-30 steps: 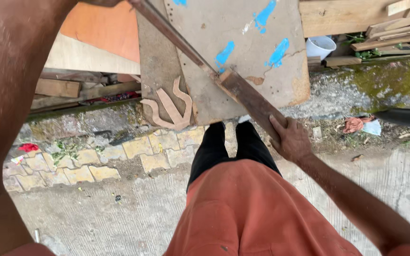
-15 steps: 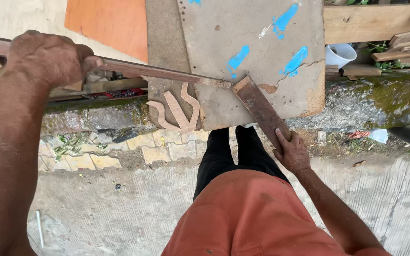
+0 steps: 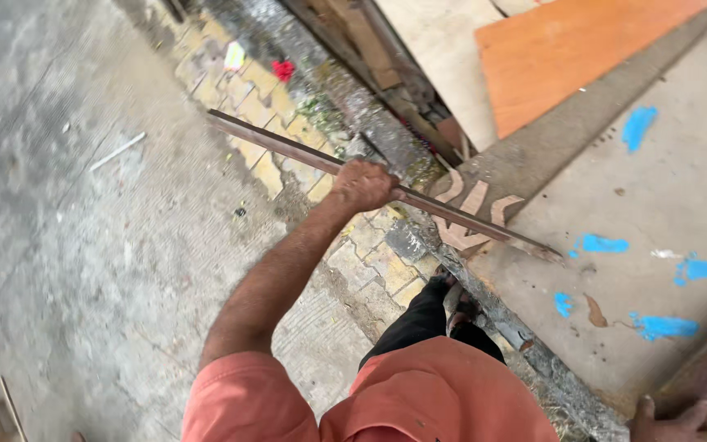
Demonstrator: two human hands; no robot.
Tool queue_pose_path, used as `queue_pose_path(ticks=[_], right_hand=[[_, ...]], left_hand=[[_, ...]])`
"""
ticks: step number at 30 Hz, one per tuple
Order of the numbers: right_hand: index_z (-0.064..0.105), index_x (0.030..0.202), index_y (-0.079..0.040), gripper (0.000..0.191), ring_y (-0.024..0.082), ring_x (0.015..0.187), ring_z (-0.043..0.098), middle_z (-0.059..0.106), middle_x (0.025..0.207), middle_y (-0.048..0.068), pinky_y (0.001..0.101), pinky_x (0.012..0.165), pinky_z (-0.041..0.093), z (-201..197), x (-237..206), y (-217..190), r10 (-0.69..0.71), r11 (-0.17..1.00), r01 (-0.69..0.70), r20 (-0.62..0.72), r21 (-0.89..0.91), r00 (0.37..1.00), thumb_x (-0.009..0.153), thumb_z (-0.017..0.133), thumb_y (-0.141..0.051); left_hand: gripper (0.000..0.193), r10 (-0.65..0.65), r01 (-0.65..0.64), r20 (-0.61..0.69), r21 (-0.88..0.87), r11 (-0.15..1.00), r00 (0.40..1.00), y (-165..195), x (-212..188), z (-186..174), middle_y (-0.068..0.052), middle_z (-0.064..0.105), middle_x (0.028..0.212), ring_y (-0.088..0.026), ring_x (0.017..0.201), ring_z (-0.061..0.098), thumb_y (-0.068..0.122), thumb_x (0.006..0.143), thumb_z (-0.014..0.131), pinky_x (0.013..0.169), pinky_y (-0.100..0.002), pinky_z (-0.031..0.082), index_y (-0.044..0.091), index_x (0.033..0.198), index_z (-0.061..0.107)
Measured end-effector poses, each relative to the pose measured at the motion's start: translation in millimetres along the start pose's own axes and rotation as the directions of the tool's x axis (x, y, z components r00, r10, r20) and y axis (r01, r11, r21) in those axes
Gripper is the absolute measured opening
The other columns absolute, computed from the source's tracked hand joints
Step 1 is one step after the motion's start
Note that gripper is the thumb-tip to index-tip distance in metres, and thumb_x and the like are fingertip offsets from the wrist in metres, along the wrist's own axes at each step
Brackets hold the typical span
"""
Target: The person uses a red jigsaw to cut a decorative curved shape from a wooden board. After cutting, they inspect the piece, walk to an outdoor area, and use a long metal rod to tap and adjust the cutout on a concrete surface.
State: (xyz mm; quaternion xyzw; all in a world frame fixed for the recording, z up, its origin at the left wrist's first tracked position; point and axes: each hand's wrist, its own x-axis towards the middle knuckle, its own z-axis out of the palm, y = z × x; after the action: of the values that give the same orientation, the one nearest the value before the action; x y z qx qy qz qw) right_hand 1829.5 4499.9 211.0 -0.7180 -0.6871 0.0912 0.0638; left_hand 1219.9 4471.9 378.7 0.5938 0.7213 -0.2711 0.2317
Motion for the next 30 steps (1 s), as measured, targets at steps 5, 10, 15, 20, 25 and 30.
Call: queue_pose_path(ticks=[5,10,15,20,25,30], right_hand=[[0.055,0.149,-0.003,0.073,0.037,0.137,0.053,0.056,0.146,0.021,0.0499,0.118,0.043,-4,51,-61,-0.612,0.788,0.607,0.023,0.103,0.791,0.088,0.082,-0.035],[0.057,0.147,-0.009,0.075,0.033,0.141,0.053,0.060,0.150,0.016,0.0505,0.118,0.039,-4,31,-180,-0.894,0.447,0.868,0.154,0.216,0.422,0.082,0.079,-0.039],[0.054,0.150,-0.016,0.076,0.036,0.124,0.060,0.064,0.136,0.015,0.0495,0.107,0.047,16,-8,-256,-0.943,0.246,0.894,0.306,0.373,0.132,0.083,0.076,-0.043],[0.062,0.142,-0.027,0.061,0.030,0.110,0.067,0.070,0.115,0.008,0.0444,0.094,0.055,18,-52,-283,-0.896,0.265,0.885,0.438,0.382,0.080,0.085,0.077,-0.042],[0.070,0.130,-0.022,0.053,0.028,0.102,0.068,0.068,0.105,0.007,0.0430,0.088,0.056,9,-96,-298,-0.916,0.292,0.888,0.372,0.356,0.152,0.081,0.084,-0.036],[0.073,0.119,-0.012,0.044,0.032,0.099,0.068,0.070,0.108,0.009,0.0422,0.084,0.056,18,-102,-290,-0.982,0.134,0.876,0.178,0.464,0.056,0.081,0.084,-0.032]], left_hand=[[0.052,-0.079,0.039,-0.254,-0.156,0.987,0.964,15,-77,92,-0.004,0.073,0.097,-0.023,0.096,0.072,0.066,0.097,0.048,0.089,-0.043,0.054,0.023,0.110,0.076],[0.049,-0.179,0.034,-0.394,-0.348,0.937,0.902,31,-151,152,-0.001,0.073,0.091,-0.023,0.086,0.073,0.065,0.092,0.055,0.087,-0.044,0.053,0.024,0.107,0.076],[0.038,-0.276,-0.033,-0.672,-0.409,0.912,0.687,46,-215,209,-0.001,0.069,0.084,-0.022,0.085,0.070,0.056,0.088,0.068,0.083,-0.039,0.052,0.022,0.102,0.077],[0.036,-0.335,0.006,-0.739,-0.409,0.912,0.584,53,-256,248,-0.001,0.064,0.091,-0.022,0.094,0.066,0.048,0.083,0.073,0.086,-0.039,0.048,0.019,0.104,0.074],[0.036,-0.473,0.031,-0.700,-0.544,0.839,0.535,53,-283,279,-0.001,0.064,0.100,-0.021,0.104,0.064,0.040,0.077,0.077,0.091,-0.041,0.044,0.017,0.105,0.073],[0.044,-0.515,0.078,-0.597,-0.604,0.793,0.615,64,-267,318,-0.006,0.065,0.101,-0.027,0.099,0.063,0.038,0.074,0.083,0.087,-0.048,0.046,0.013,0.110,0.074]])
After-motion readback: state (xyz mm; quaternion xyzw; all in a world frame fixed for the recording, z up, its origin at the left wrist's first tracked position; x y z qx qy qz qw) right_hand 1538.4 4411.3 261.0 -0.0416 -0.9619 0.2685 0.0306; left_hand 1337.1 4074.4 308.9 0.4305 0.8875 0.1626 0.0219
